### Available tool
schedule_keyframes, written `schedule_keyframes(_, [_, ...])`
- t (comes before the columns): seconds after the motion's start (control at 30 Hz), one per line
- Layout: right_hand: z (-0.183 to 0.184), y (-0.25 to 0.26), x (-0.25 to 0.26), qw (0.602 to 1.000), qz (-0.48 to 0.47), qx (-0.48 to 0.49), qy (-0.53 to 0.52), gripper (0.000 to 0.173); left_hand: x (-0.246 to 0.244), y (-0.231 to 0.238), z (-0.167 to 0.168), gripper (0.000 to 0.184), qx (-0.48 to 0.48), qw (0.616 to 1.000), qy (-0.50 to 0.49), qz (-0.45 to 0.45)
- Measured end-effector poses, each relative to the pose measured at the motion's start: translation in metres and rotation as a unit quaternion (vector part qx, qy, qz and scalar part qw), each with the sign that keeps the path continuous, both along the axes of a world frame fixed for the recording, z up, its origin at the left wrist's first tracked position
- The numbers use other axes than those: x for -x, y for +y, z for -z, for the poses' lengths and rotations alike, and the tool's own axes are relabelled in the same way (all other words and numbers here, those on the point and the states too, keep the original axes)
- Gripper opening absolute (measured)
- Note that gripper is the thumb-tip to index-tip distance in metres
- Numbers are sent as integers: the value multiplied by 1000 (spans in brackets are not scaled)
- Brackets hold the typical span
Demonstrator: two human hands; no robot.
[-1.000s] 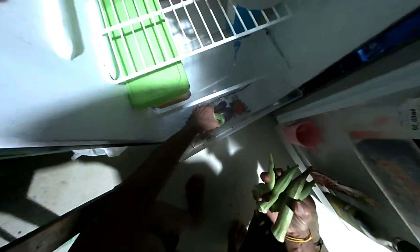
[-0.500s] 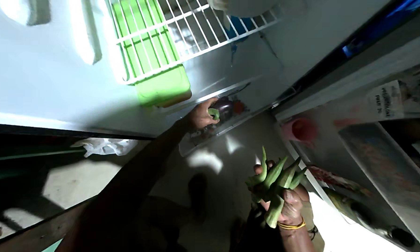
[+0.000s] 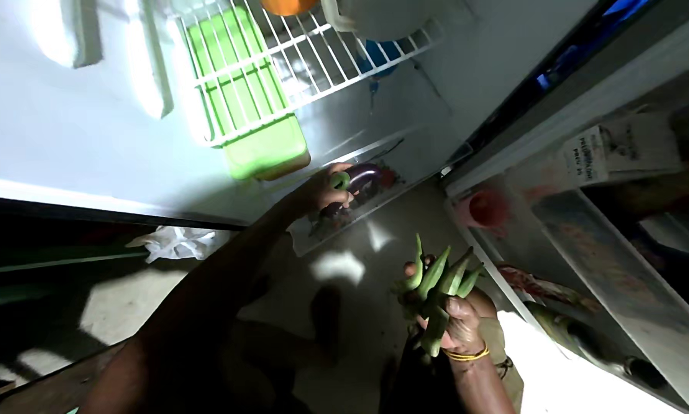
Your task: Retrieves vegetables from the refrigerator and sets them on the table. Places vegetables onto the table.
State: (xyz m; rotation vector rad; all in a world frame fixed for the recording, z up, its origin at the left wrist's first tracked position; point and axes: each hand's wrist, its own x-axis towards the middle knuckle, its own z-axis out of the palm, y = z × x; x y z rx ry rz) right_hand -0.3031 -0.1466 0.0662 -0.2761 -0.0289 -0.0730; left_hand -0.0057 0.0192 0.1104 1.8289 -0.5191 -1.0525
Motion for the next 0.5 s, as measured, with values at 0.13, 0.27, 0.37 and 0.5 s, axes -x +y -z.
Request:
schedule_keyframes(0.13, [1,0,-1,1000,-2,-6,-3,54,-1,10,-11,46,108,982,150,-47])
schedule_keyframes(0.27, [2,1,-8,1000,-7,-1,0,53,13,15,-44,43,137,966,214,-43])
schedule_keyframes(0.37, [-4,-5,-9,999,4,42,34,53,35,13,-67,46,185,957,224,-23])
schedule_keyframes(0.5, [-40,-6,-14,993,-24,102,54,51,86,11,-102,58,303,942,139,-37])
